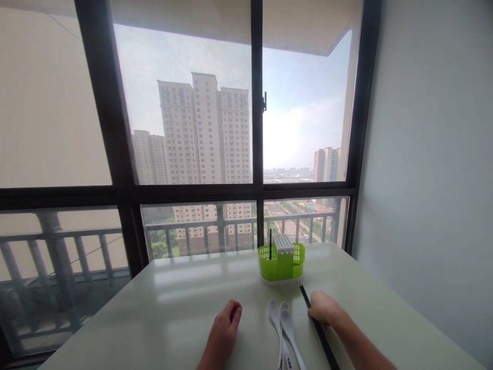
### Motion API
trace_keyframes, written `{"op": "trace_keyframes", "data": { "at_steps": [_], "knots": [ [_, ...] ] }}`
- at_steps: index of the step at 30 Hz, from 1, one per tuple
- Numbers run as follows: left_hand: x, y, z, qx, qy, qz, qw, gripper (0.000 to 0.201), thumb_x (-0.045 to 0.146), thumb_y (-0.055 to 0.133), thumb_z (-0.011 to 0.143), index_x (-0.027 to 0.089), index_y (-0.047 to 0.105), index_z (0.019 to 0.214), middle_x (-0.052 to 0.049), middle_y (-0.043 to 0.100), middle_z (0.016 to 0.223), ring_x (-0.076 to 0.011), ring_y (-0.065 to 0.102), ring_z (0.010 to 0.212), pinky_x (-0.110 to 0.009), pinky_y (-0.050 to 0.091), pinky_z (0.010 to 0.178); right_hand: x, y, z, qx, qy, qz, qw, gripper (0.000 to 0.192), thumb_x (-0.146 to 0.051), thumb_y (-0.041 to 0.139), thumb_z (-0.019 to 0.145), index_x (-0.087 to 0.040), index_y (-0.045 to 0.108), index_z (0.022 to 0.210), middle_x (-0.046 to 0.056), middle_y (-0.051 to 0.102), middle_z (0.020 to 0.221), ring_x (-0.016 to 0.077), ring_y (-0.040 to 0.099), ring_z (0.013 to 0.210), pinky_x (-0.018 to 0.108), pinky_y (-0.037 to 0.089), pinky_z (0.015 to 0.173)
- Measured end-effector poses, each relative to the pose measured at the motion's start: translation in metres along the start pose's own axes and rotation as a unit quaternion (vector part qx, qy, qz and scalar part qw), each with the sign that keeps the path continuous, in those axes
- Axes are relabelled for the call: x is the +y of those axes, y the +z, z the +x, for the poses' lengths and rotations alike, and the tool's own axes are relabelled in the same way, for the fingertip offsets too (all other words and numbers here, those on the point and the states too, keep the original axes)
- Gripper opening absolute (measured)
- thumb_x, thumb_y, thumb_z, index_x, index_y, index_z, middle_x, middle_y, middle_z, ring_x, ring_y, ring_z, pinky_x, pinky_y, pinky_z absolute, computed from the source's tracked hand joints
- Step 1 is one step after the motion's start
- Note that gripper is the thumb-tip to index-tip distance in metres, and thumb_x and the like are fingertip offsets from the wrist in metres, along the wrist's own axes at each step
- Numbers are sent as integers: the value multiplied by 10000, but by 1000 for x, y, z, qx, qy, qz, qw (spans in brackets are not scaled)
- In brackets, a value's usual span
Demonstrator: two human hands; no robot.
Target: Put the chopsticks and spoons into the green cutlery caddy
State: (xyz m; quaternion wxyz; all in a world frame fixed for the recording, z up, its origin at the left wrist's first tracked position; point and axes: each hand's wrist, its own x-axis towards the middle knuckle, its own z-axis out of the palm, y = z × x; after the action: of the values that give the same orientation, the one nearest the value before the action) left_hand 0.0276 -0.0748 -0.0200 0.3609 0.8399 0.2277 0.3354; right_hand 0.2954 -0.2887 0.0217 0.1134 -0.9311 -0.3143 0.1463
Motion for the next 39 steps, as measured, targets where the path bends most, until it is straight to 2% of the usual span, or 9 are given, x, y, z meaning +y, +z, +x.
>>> {"op": "trace_keyframes", "data": {
  "at_steps": [4, 10, 15, 18, 22, 25, 29, 34, 39],
  "knots": [
    [-2, 2, 0, 8, 0, -4, 1000, 333, 505, 434, 978, 224, 544, 837, 9, 602, 762, -185, 555, 727, -281, 399, 740, 3, 5, 4, 6, 10, 15, 1000, 106, -53, 631, 651, -158, 618, 662, 76, 659, 601, 269, 712, 571, 286, 531, 506],
    [-6, 3, 1, 12, -6, -7, 1000, 325, 493, 459, 963, 221, 554, 812, 24, 576, 719, -171, 535, 695, -261, 381, 701, 6, 12, 5, 25, 13, 47, 998, 140, -39, 592, 678, -146, 620, 764, 27, 619, 581, 193, 627, 424, 238, 457, 410],
    [-5, 5, 1, 11, -8, -6, 1000, 327, 487, 464, 961, 220, 558, 799, 31, 557, 693, -161, 522, 676, -251, 371, 678, 2, -10, -6, 30, -10, 72, 997, 104, -50, 555, 743, -145, 596, 726, 34, 594, 518, 181, 598, 393, 217, 409, 373],
    [-1, 3, 0, 7, -5, -2, 1000, 349, 506, 471, 962, 217, 564, 790, 32, 542, 679, -157, 510, 664, -247, 369, 663, -23, -38, -26, 72, -86, 152, 982, 101, -110, 538, 819, -162, 601, 878, 25, 658, 646, 155, 603, 403, 201, 396, 361],
    [9, -3, -4, -11, 16, -25, 1000, 376, 547, 496, 958, 208, 641, 882, 11, 594, 728, -160, 526, 671, -244, 403, 660, -84, -61, -59, 131, -254, 291, 913, 86, -250, 555, 896, -188, 572, 839, -3, 651, 692, 135, 618, 470, 194, 432, 416],
    [16, -7, -7, -26, 36, -46, 998, 386, 544, 539, 945, 212, 687, 1075, -15, 635, 827, -157, 538, 672, -239, 433, 648, -128, -49, -69, 137, -328, 331, 874, 55, -239, 600, 877, -193, 613, 850, -3, 673, 733, 134, 641, 602, 184, 469, 529],
    [21, -9, -9, -59, 64, -45, 995, 346, 492, 564, 946, 217, 714, 1093, -44, 643, 902, -155, 556, 688, -236, 450, 648, -159, -11, -61, 128, -366, 300, 871, 32, -159, 674, 800, -188, 667, 813, -7, 691, 733, 135, 626, 670, 183, 452, 603],
    [19, -5, -7, -85, 59, -21, 994, 283, 399, 533, 955, 209, 715, 850, -52, 649, 847, -177, 580, 737, -251, 444, 699, -160, 17, -47, 61, -344, 333, 875, 45, -142, 652, 789, -170, 676, 813, -23, 661, 672, 120, 619, 588, 176, 432, 533],
    [16, 1, -8, -90, 52, -1, 995, 229, 316, 527, 941, 218, 655, 778, -40, 651, 831, -177, 582, 767, -242, 421, 720, -155, 4, -44, 21, -332, 420, 844, 115, -230, 666, 787, -163, 686, 878, -17, 664, 710, 127, 636, 532, 195, 467, 483]
  ]
}}
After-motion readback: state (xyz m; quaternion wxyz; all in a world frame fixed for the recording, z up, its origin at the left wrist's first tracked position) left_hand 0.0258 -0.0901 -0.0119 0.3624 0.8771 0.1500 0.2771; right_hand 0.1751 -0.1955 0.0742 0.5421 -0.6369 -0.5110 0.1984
